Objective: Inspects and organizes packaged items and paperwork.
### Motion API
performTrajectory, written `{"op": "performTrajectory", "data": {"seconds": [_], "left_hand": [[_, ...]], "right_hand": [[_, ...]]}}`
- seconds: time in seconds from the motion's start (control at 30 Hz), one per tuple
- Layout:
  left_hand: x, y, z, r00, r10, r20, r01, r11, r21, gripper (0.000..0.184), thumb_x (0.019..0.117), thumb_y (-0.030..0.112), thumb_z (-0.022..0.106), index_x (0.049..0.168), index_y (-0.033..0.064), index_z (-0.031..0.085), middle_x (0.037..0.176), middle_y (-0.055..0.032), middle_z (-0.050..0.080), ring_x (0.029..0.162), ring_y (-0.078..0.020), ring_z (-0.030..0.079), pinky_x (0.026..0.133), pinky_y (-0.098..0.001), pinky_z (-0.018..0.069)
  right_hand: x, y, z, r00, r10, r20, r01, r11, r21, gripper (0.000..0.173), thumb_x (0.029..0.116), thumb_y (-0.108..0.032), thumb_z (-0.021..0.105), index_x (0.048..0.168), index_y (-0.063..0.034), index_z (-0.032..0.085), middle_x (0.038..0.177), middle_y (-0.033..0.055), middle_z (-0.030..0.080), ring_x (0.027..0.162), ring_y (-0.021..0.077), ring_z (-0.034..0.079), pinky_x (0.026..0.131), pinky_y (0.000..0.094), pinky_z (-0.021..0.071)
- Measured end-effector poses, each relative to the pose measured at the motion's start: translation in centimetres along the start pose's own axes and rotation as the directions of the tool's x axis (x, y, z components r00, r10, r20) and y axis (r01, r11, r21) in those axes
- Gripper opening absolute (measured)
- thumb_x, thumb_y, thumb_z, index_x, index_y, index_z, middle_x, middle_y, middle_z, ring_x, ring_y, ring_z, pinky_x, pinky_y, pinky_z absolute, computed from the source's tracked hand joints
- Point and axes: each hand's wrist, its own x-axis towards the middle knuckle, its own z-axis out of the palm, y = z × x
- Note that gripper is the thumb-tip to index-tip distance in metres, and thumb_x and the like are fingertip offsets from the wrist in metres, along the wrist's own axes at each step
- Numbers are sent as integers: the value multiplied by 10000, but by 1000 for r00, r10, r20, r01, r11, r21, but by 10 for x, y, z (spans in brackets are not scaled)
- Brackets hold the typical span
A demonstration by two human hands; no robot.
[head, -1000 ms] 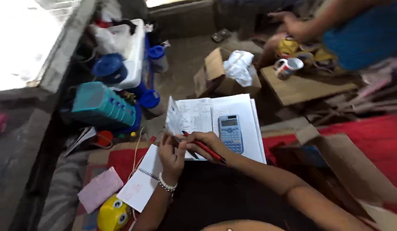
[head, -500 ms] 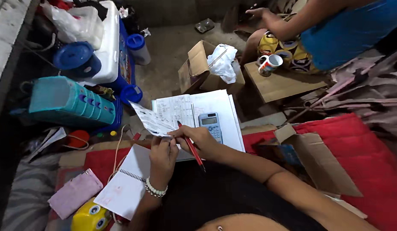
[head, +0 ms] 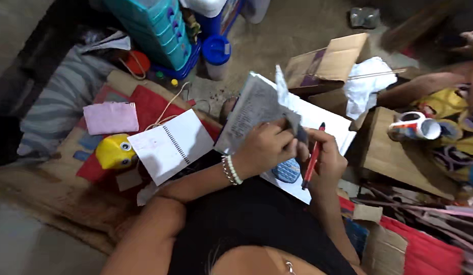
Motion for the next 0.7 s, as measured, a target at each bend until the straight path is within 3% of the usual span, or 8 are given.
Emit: {"op": "performTrajectory", "data": {"seconds": [0.13, 0.2, 0.33, 0.43, 0.5, 0.6, 0.63, 0.7], "left_hand": [[8, 2, 0, 992, 86, 91, -81, 995, -60, 186, 941, 145, 643, 825, 26, 726, 857, -122, 673, 850, -249, 676, 792, -411, 537], [9, 2, -2, 984, 153, 94, -144, 985, -101, 176, 938, 137, 639, 814, 33, 710, 841, -116, 671, 846, -249, 672, 801, -398, 519], [6, 2, -5, 957, 253, 142, -233, 962, -139, 186, 953, 159, 618, 839, 53, 720, 864, -118, 684, 856, -275, 673, 806, -431, 491], [8, 1, -8, 962, 267, 65, -249, 946, -209, 194, 962, 168, 619, 831, 61, 714, 825, -109, 670, 839, -263, 661, 810, -420, 478], [9, -5, -14, 966, 259, -2, -252, 937, -241, 210, 959, 290, 670, 947, 92, 741, 962, -122, 709, 986, -271, 669, 932, -447, 470], [7, -24, -16, 953, 302, -18, -295, 913, -282, 603, 920, 579, 644, 1408, 228, 595, 1476, -218, 487, 1434, -380, 383, 1186, -614, 207], [6, -31, -18, 944, 327, 38, -306, 913, -269, 694, 906, 576, 661, 1509, 280, 487, 1588, -244, 337, 1524, -432, 199, 1185, -709, 58], [7, -37, -23, 926, 344, 154, -315, 931, -185, 902, 795, 476, 821, 1569, 351, 375, 1651, -282, 172, 1535, -519, 13, 1100, -825, -36]], "right_hand": [[-9, -3, -7, 999, 47, -4, -46, 928, -369, 277, 954, -119, 619, 1051, 135, 673, 826, 242, 716, 685, 299, 712, 632, 424, 576], [-7, 5, -21, 994, 73, -79, -99, 906, -412, 286, 956, -72, 595, 1110, 158, 666, 879, 288, 707, 723, 341, 706, 666, 482, 568], [15, 3, -49, 967, 54, -248, -104, 975, -195, 209, 981, 41, 540, 1124, 148, 649, 1121, 171, 720, 1091, 138, 695, 1000, 303, 550], [18, -8, -54, 974, 57, -219, -97, 979, -177, 214, 998, 21, 524, 1135, 125, 652, 1114, 128, 719, 1073, 83, 680, 992, 276, 541], [16, -16, -49, 980, 67, -187, -124, 942, -313, 246, 1007, -49, 548, 1047, 174, 642, 924, 193, 692, 882, 61, 665, 842, 221, 538], [17, -26, -45, 991, 107, -85, -131, 923, -362, 291, 1017, -92, 558, 995, 183, 648, 813, 221, 670, 758, 51, 635, 745, 188, 515], [16, -26, -46, 995, 94, -28, -98, 942, -320, 297, 1011, -109, 550, 986, 172, 643, 811, 195, 667, 772, 12, 621, 757, 155, 503], [15, -27, -47, 996, 25, 81, -7, 975, -224, 299, 1003, -164, 532, 946, 116, 620, 799, 151, 654, 800, -21, 604, 771, 124, 473]]}}
